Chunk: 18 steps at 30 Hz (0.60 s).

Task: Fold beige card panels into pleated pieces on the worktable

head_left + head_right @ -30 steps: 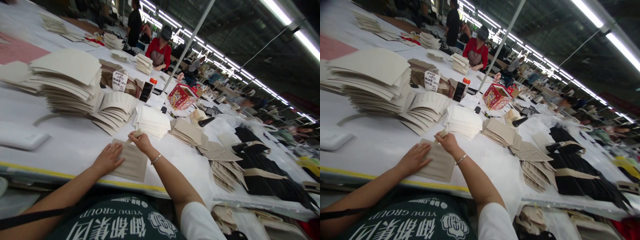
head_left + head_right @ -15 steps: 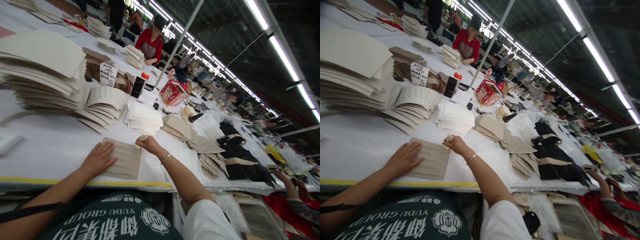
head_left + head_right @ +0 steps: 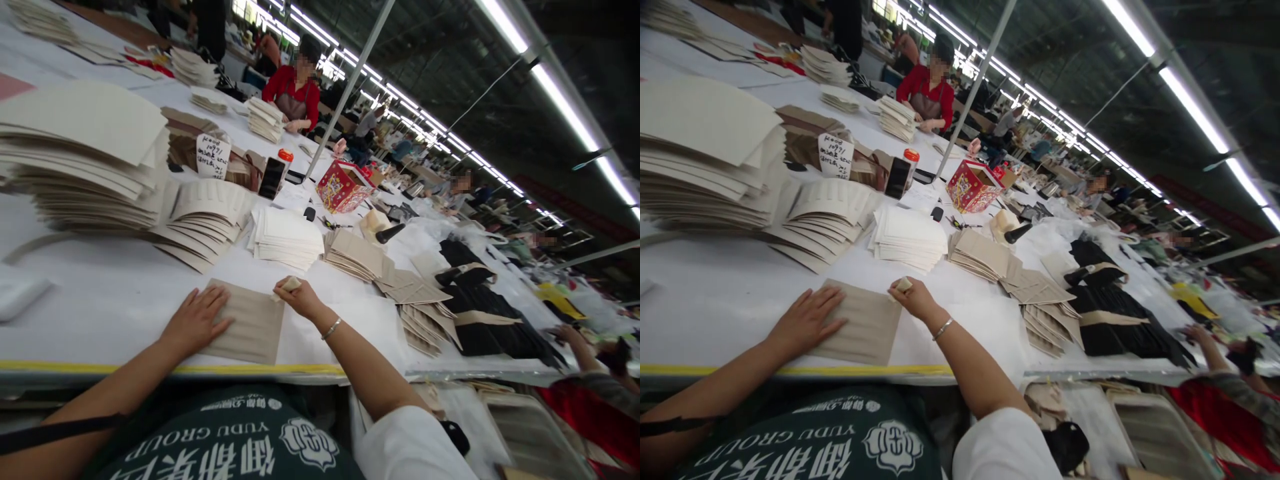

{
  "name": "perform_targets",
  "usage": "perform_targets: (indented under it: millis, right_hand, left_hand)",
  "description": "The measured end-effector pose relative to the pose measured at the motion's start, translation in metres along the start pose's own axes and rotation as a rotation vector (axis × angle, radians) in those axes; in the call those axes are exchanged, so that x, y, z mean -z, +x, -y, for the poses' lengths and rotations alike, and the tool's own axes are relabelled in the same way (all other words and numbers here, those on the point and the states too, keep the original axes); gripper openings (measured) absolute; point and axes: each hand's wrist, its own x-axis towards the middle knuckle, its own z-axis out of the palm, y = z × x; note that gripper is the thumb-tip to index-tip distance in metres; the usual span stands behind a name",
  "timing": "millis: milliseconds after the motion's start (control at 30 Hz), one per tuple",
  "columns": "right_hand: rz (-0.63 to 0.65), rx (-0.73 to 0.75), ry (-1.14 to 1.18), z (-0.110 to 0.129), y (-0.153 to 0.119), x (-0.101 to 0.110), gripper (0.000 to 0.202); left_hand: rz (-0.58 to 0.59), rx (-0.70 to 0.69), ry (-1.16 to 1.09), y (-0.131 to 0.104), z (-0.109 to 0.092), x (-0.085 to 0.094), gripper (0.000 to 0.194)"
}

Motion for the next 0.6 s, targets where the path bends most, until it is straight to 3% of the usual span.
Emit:
perform_targets:
  millis: [133,367,467,600]
  right_hand:
    - [-0.206,-0.227,-0.077,-0.017,-0.031,0.009,0.021]
    - [-0.256,-0.482,-0.362,-0.008,-0.008,0.012,0.037]
    - [-0.329,-0.471,-0.42,-0.004,-0.017,0.002,0.036]
    - [-0.417,-0.333,-0.425,0.008,-0.069,-0.022,0.028]
  left_hand:
    - [0.02,0.004,0.013,0.006,-0.015,-0.002,0.053]
    - [0.003,0.055,0.04,0.012,-0.04,-0.004,0.051]
    - [0.023,0.07,0.056,0.012,-0.043,-0.002,0.051]
    - [0.007,0.063,0.053,0.012,-0.046,-0.003,0.052]
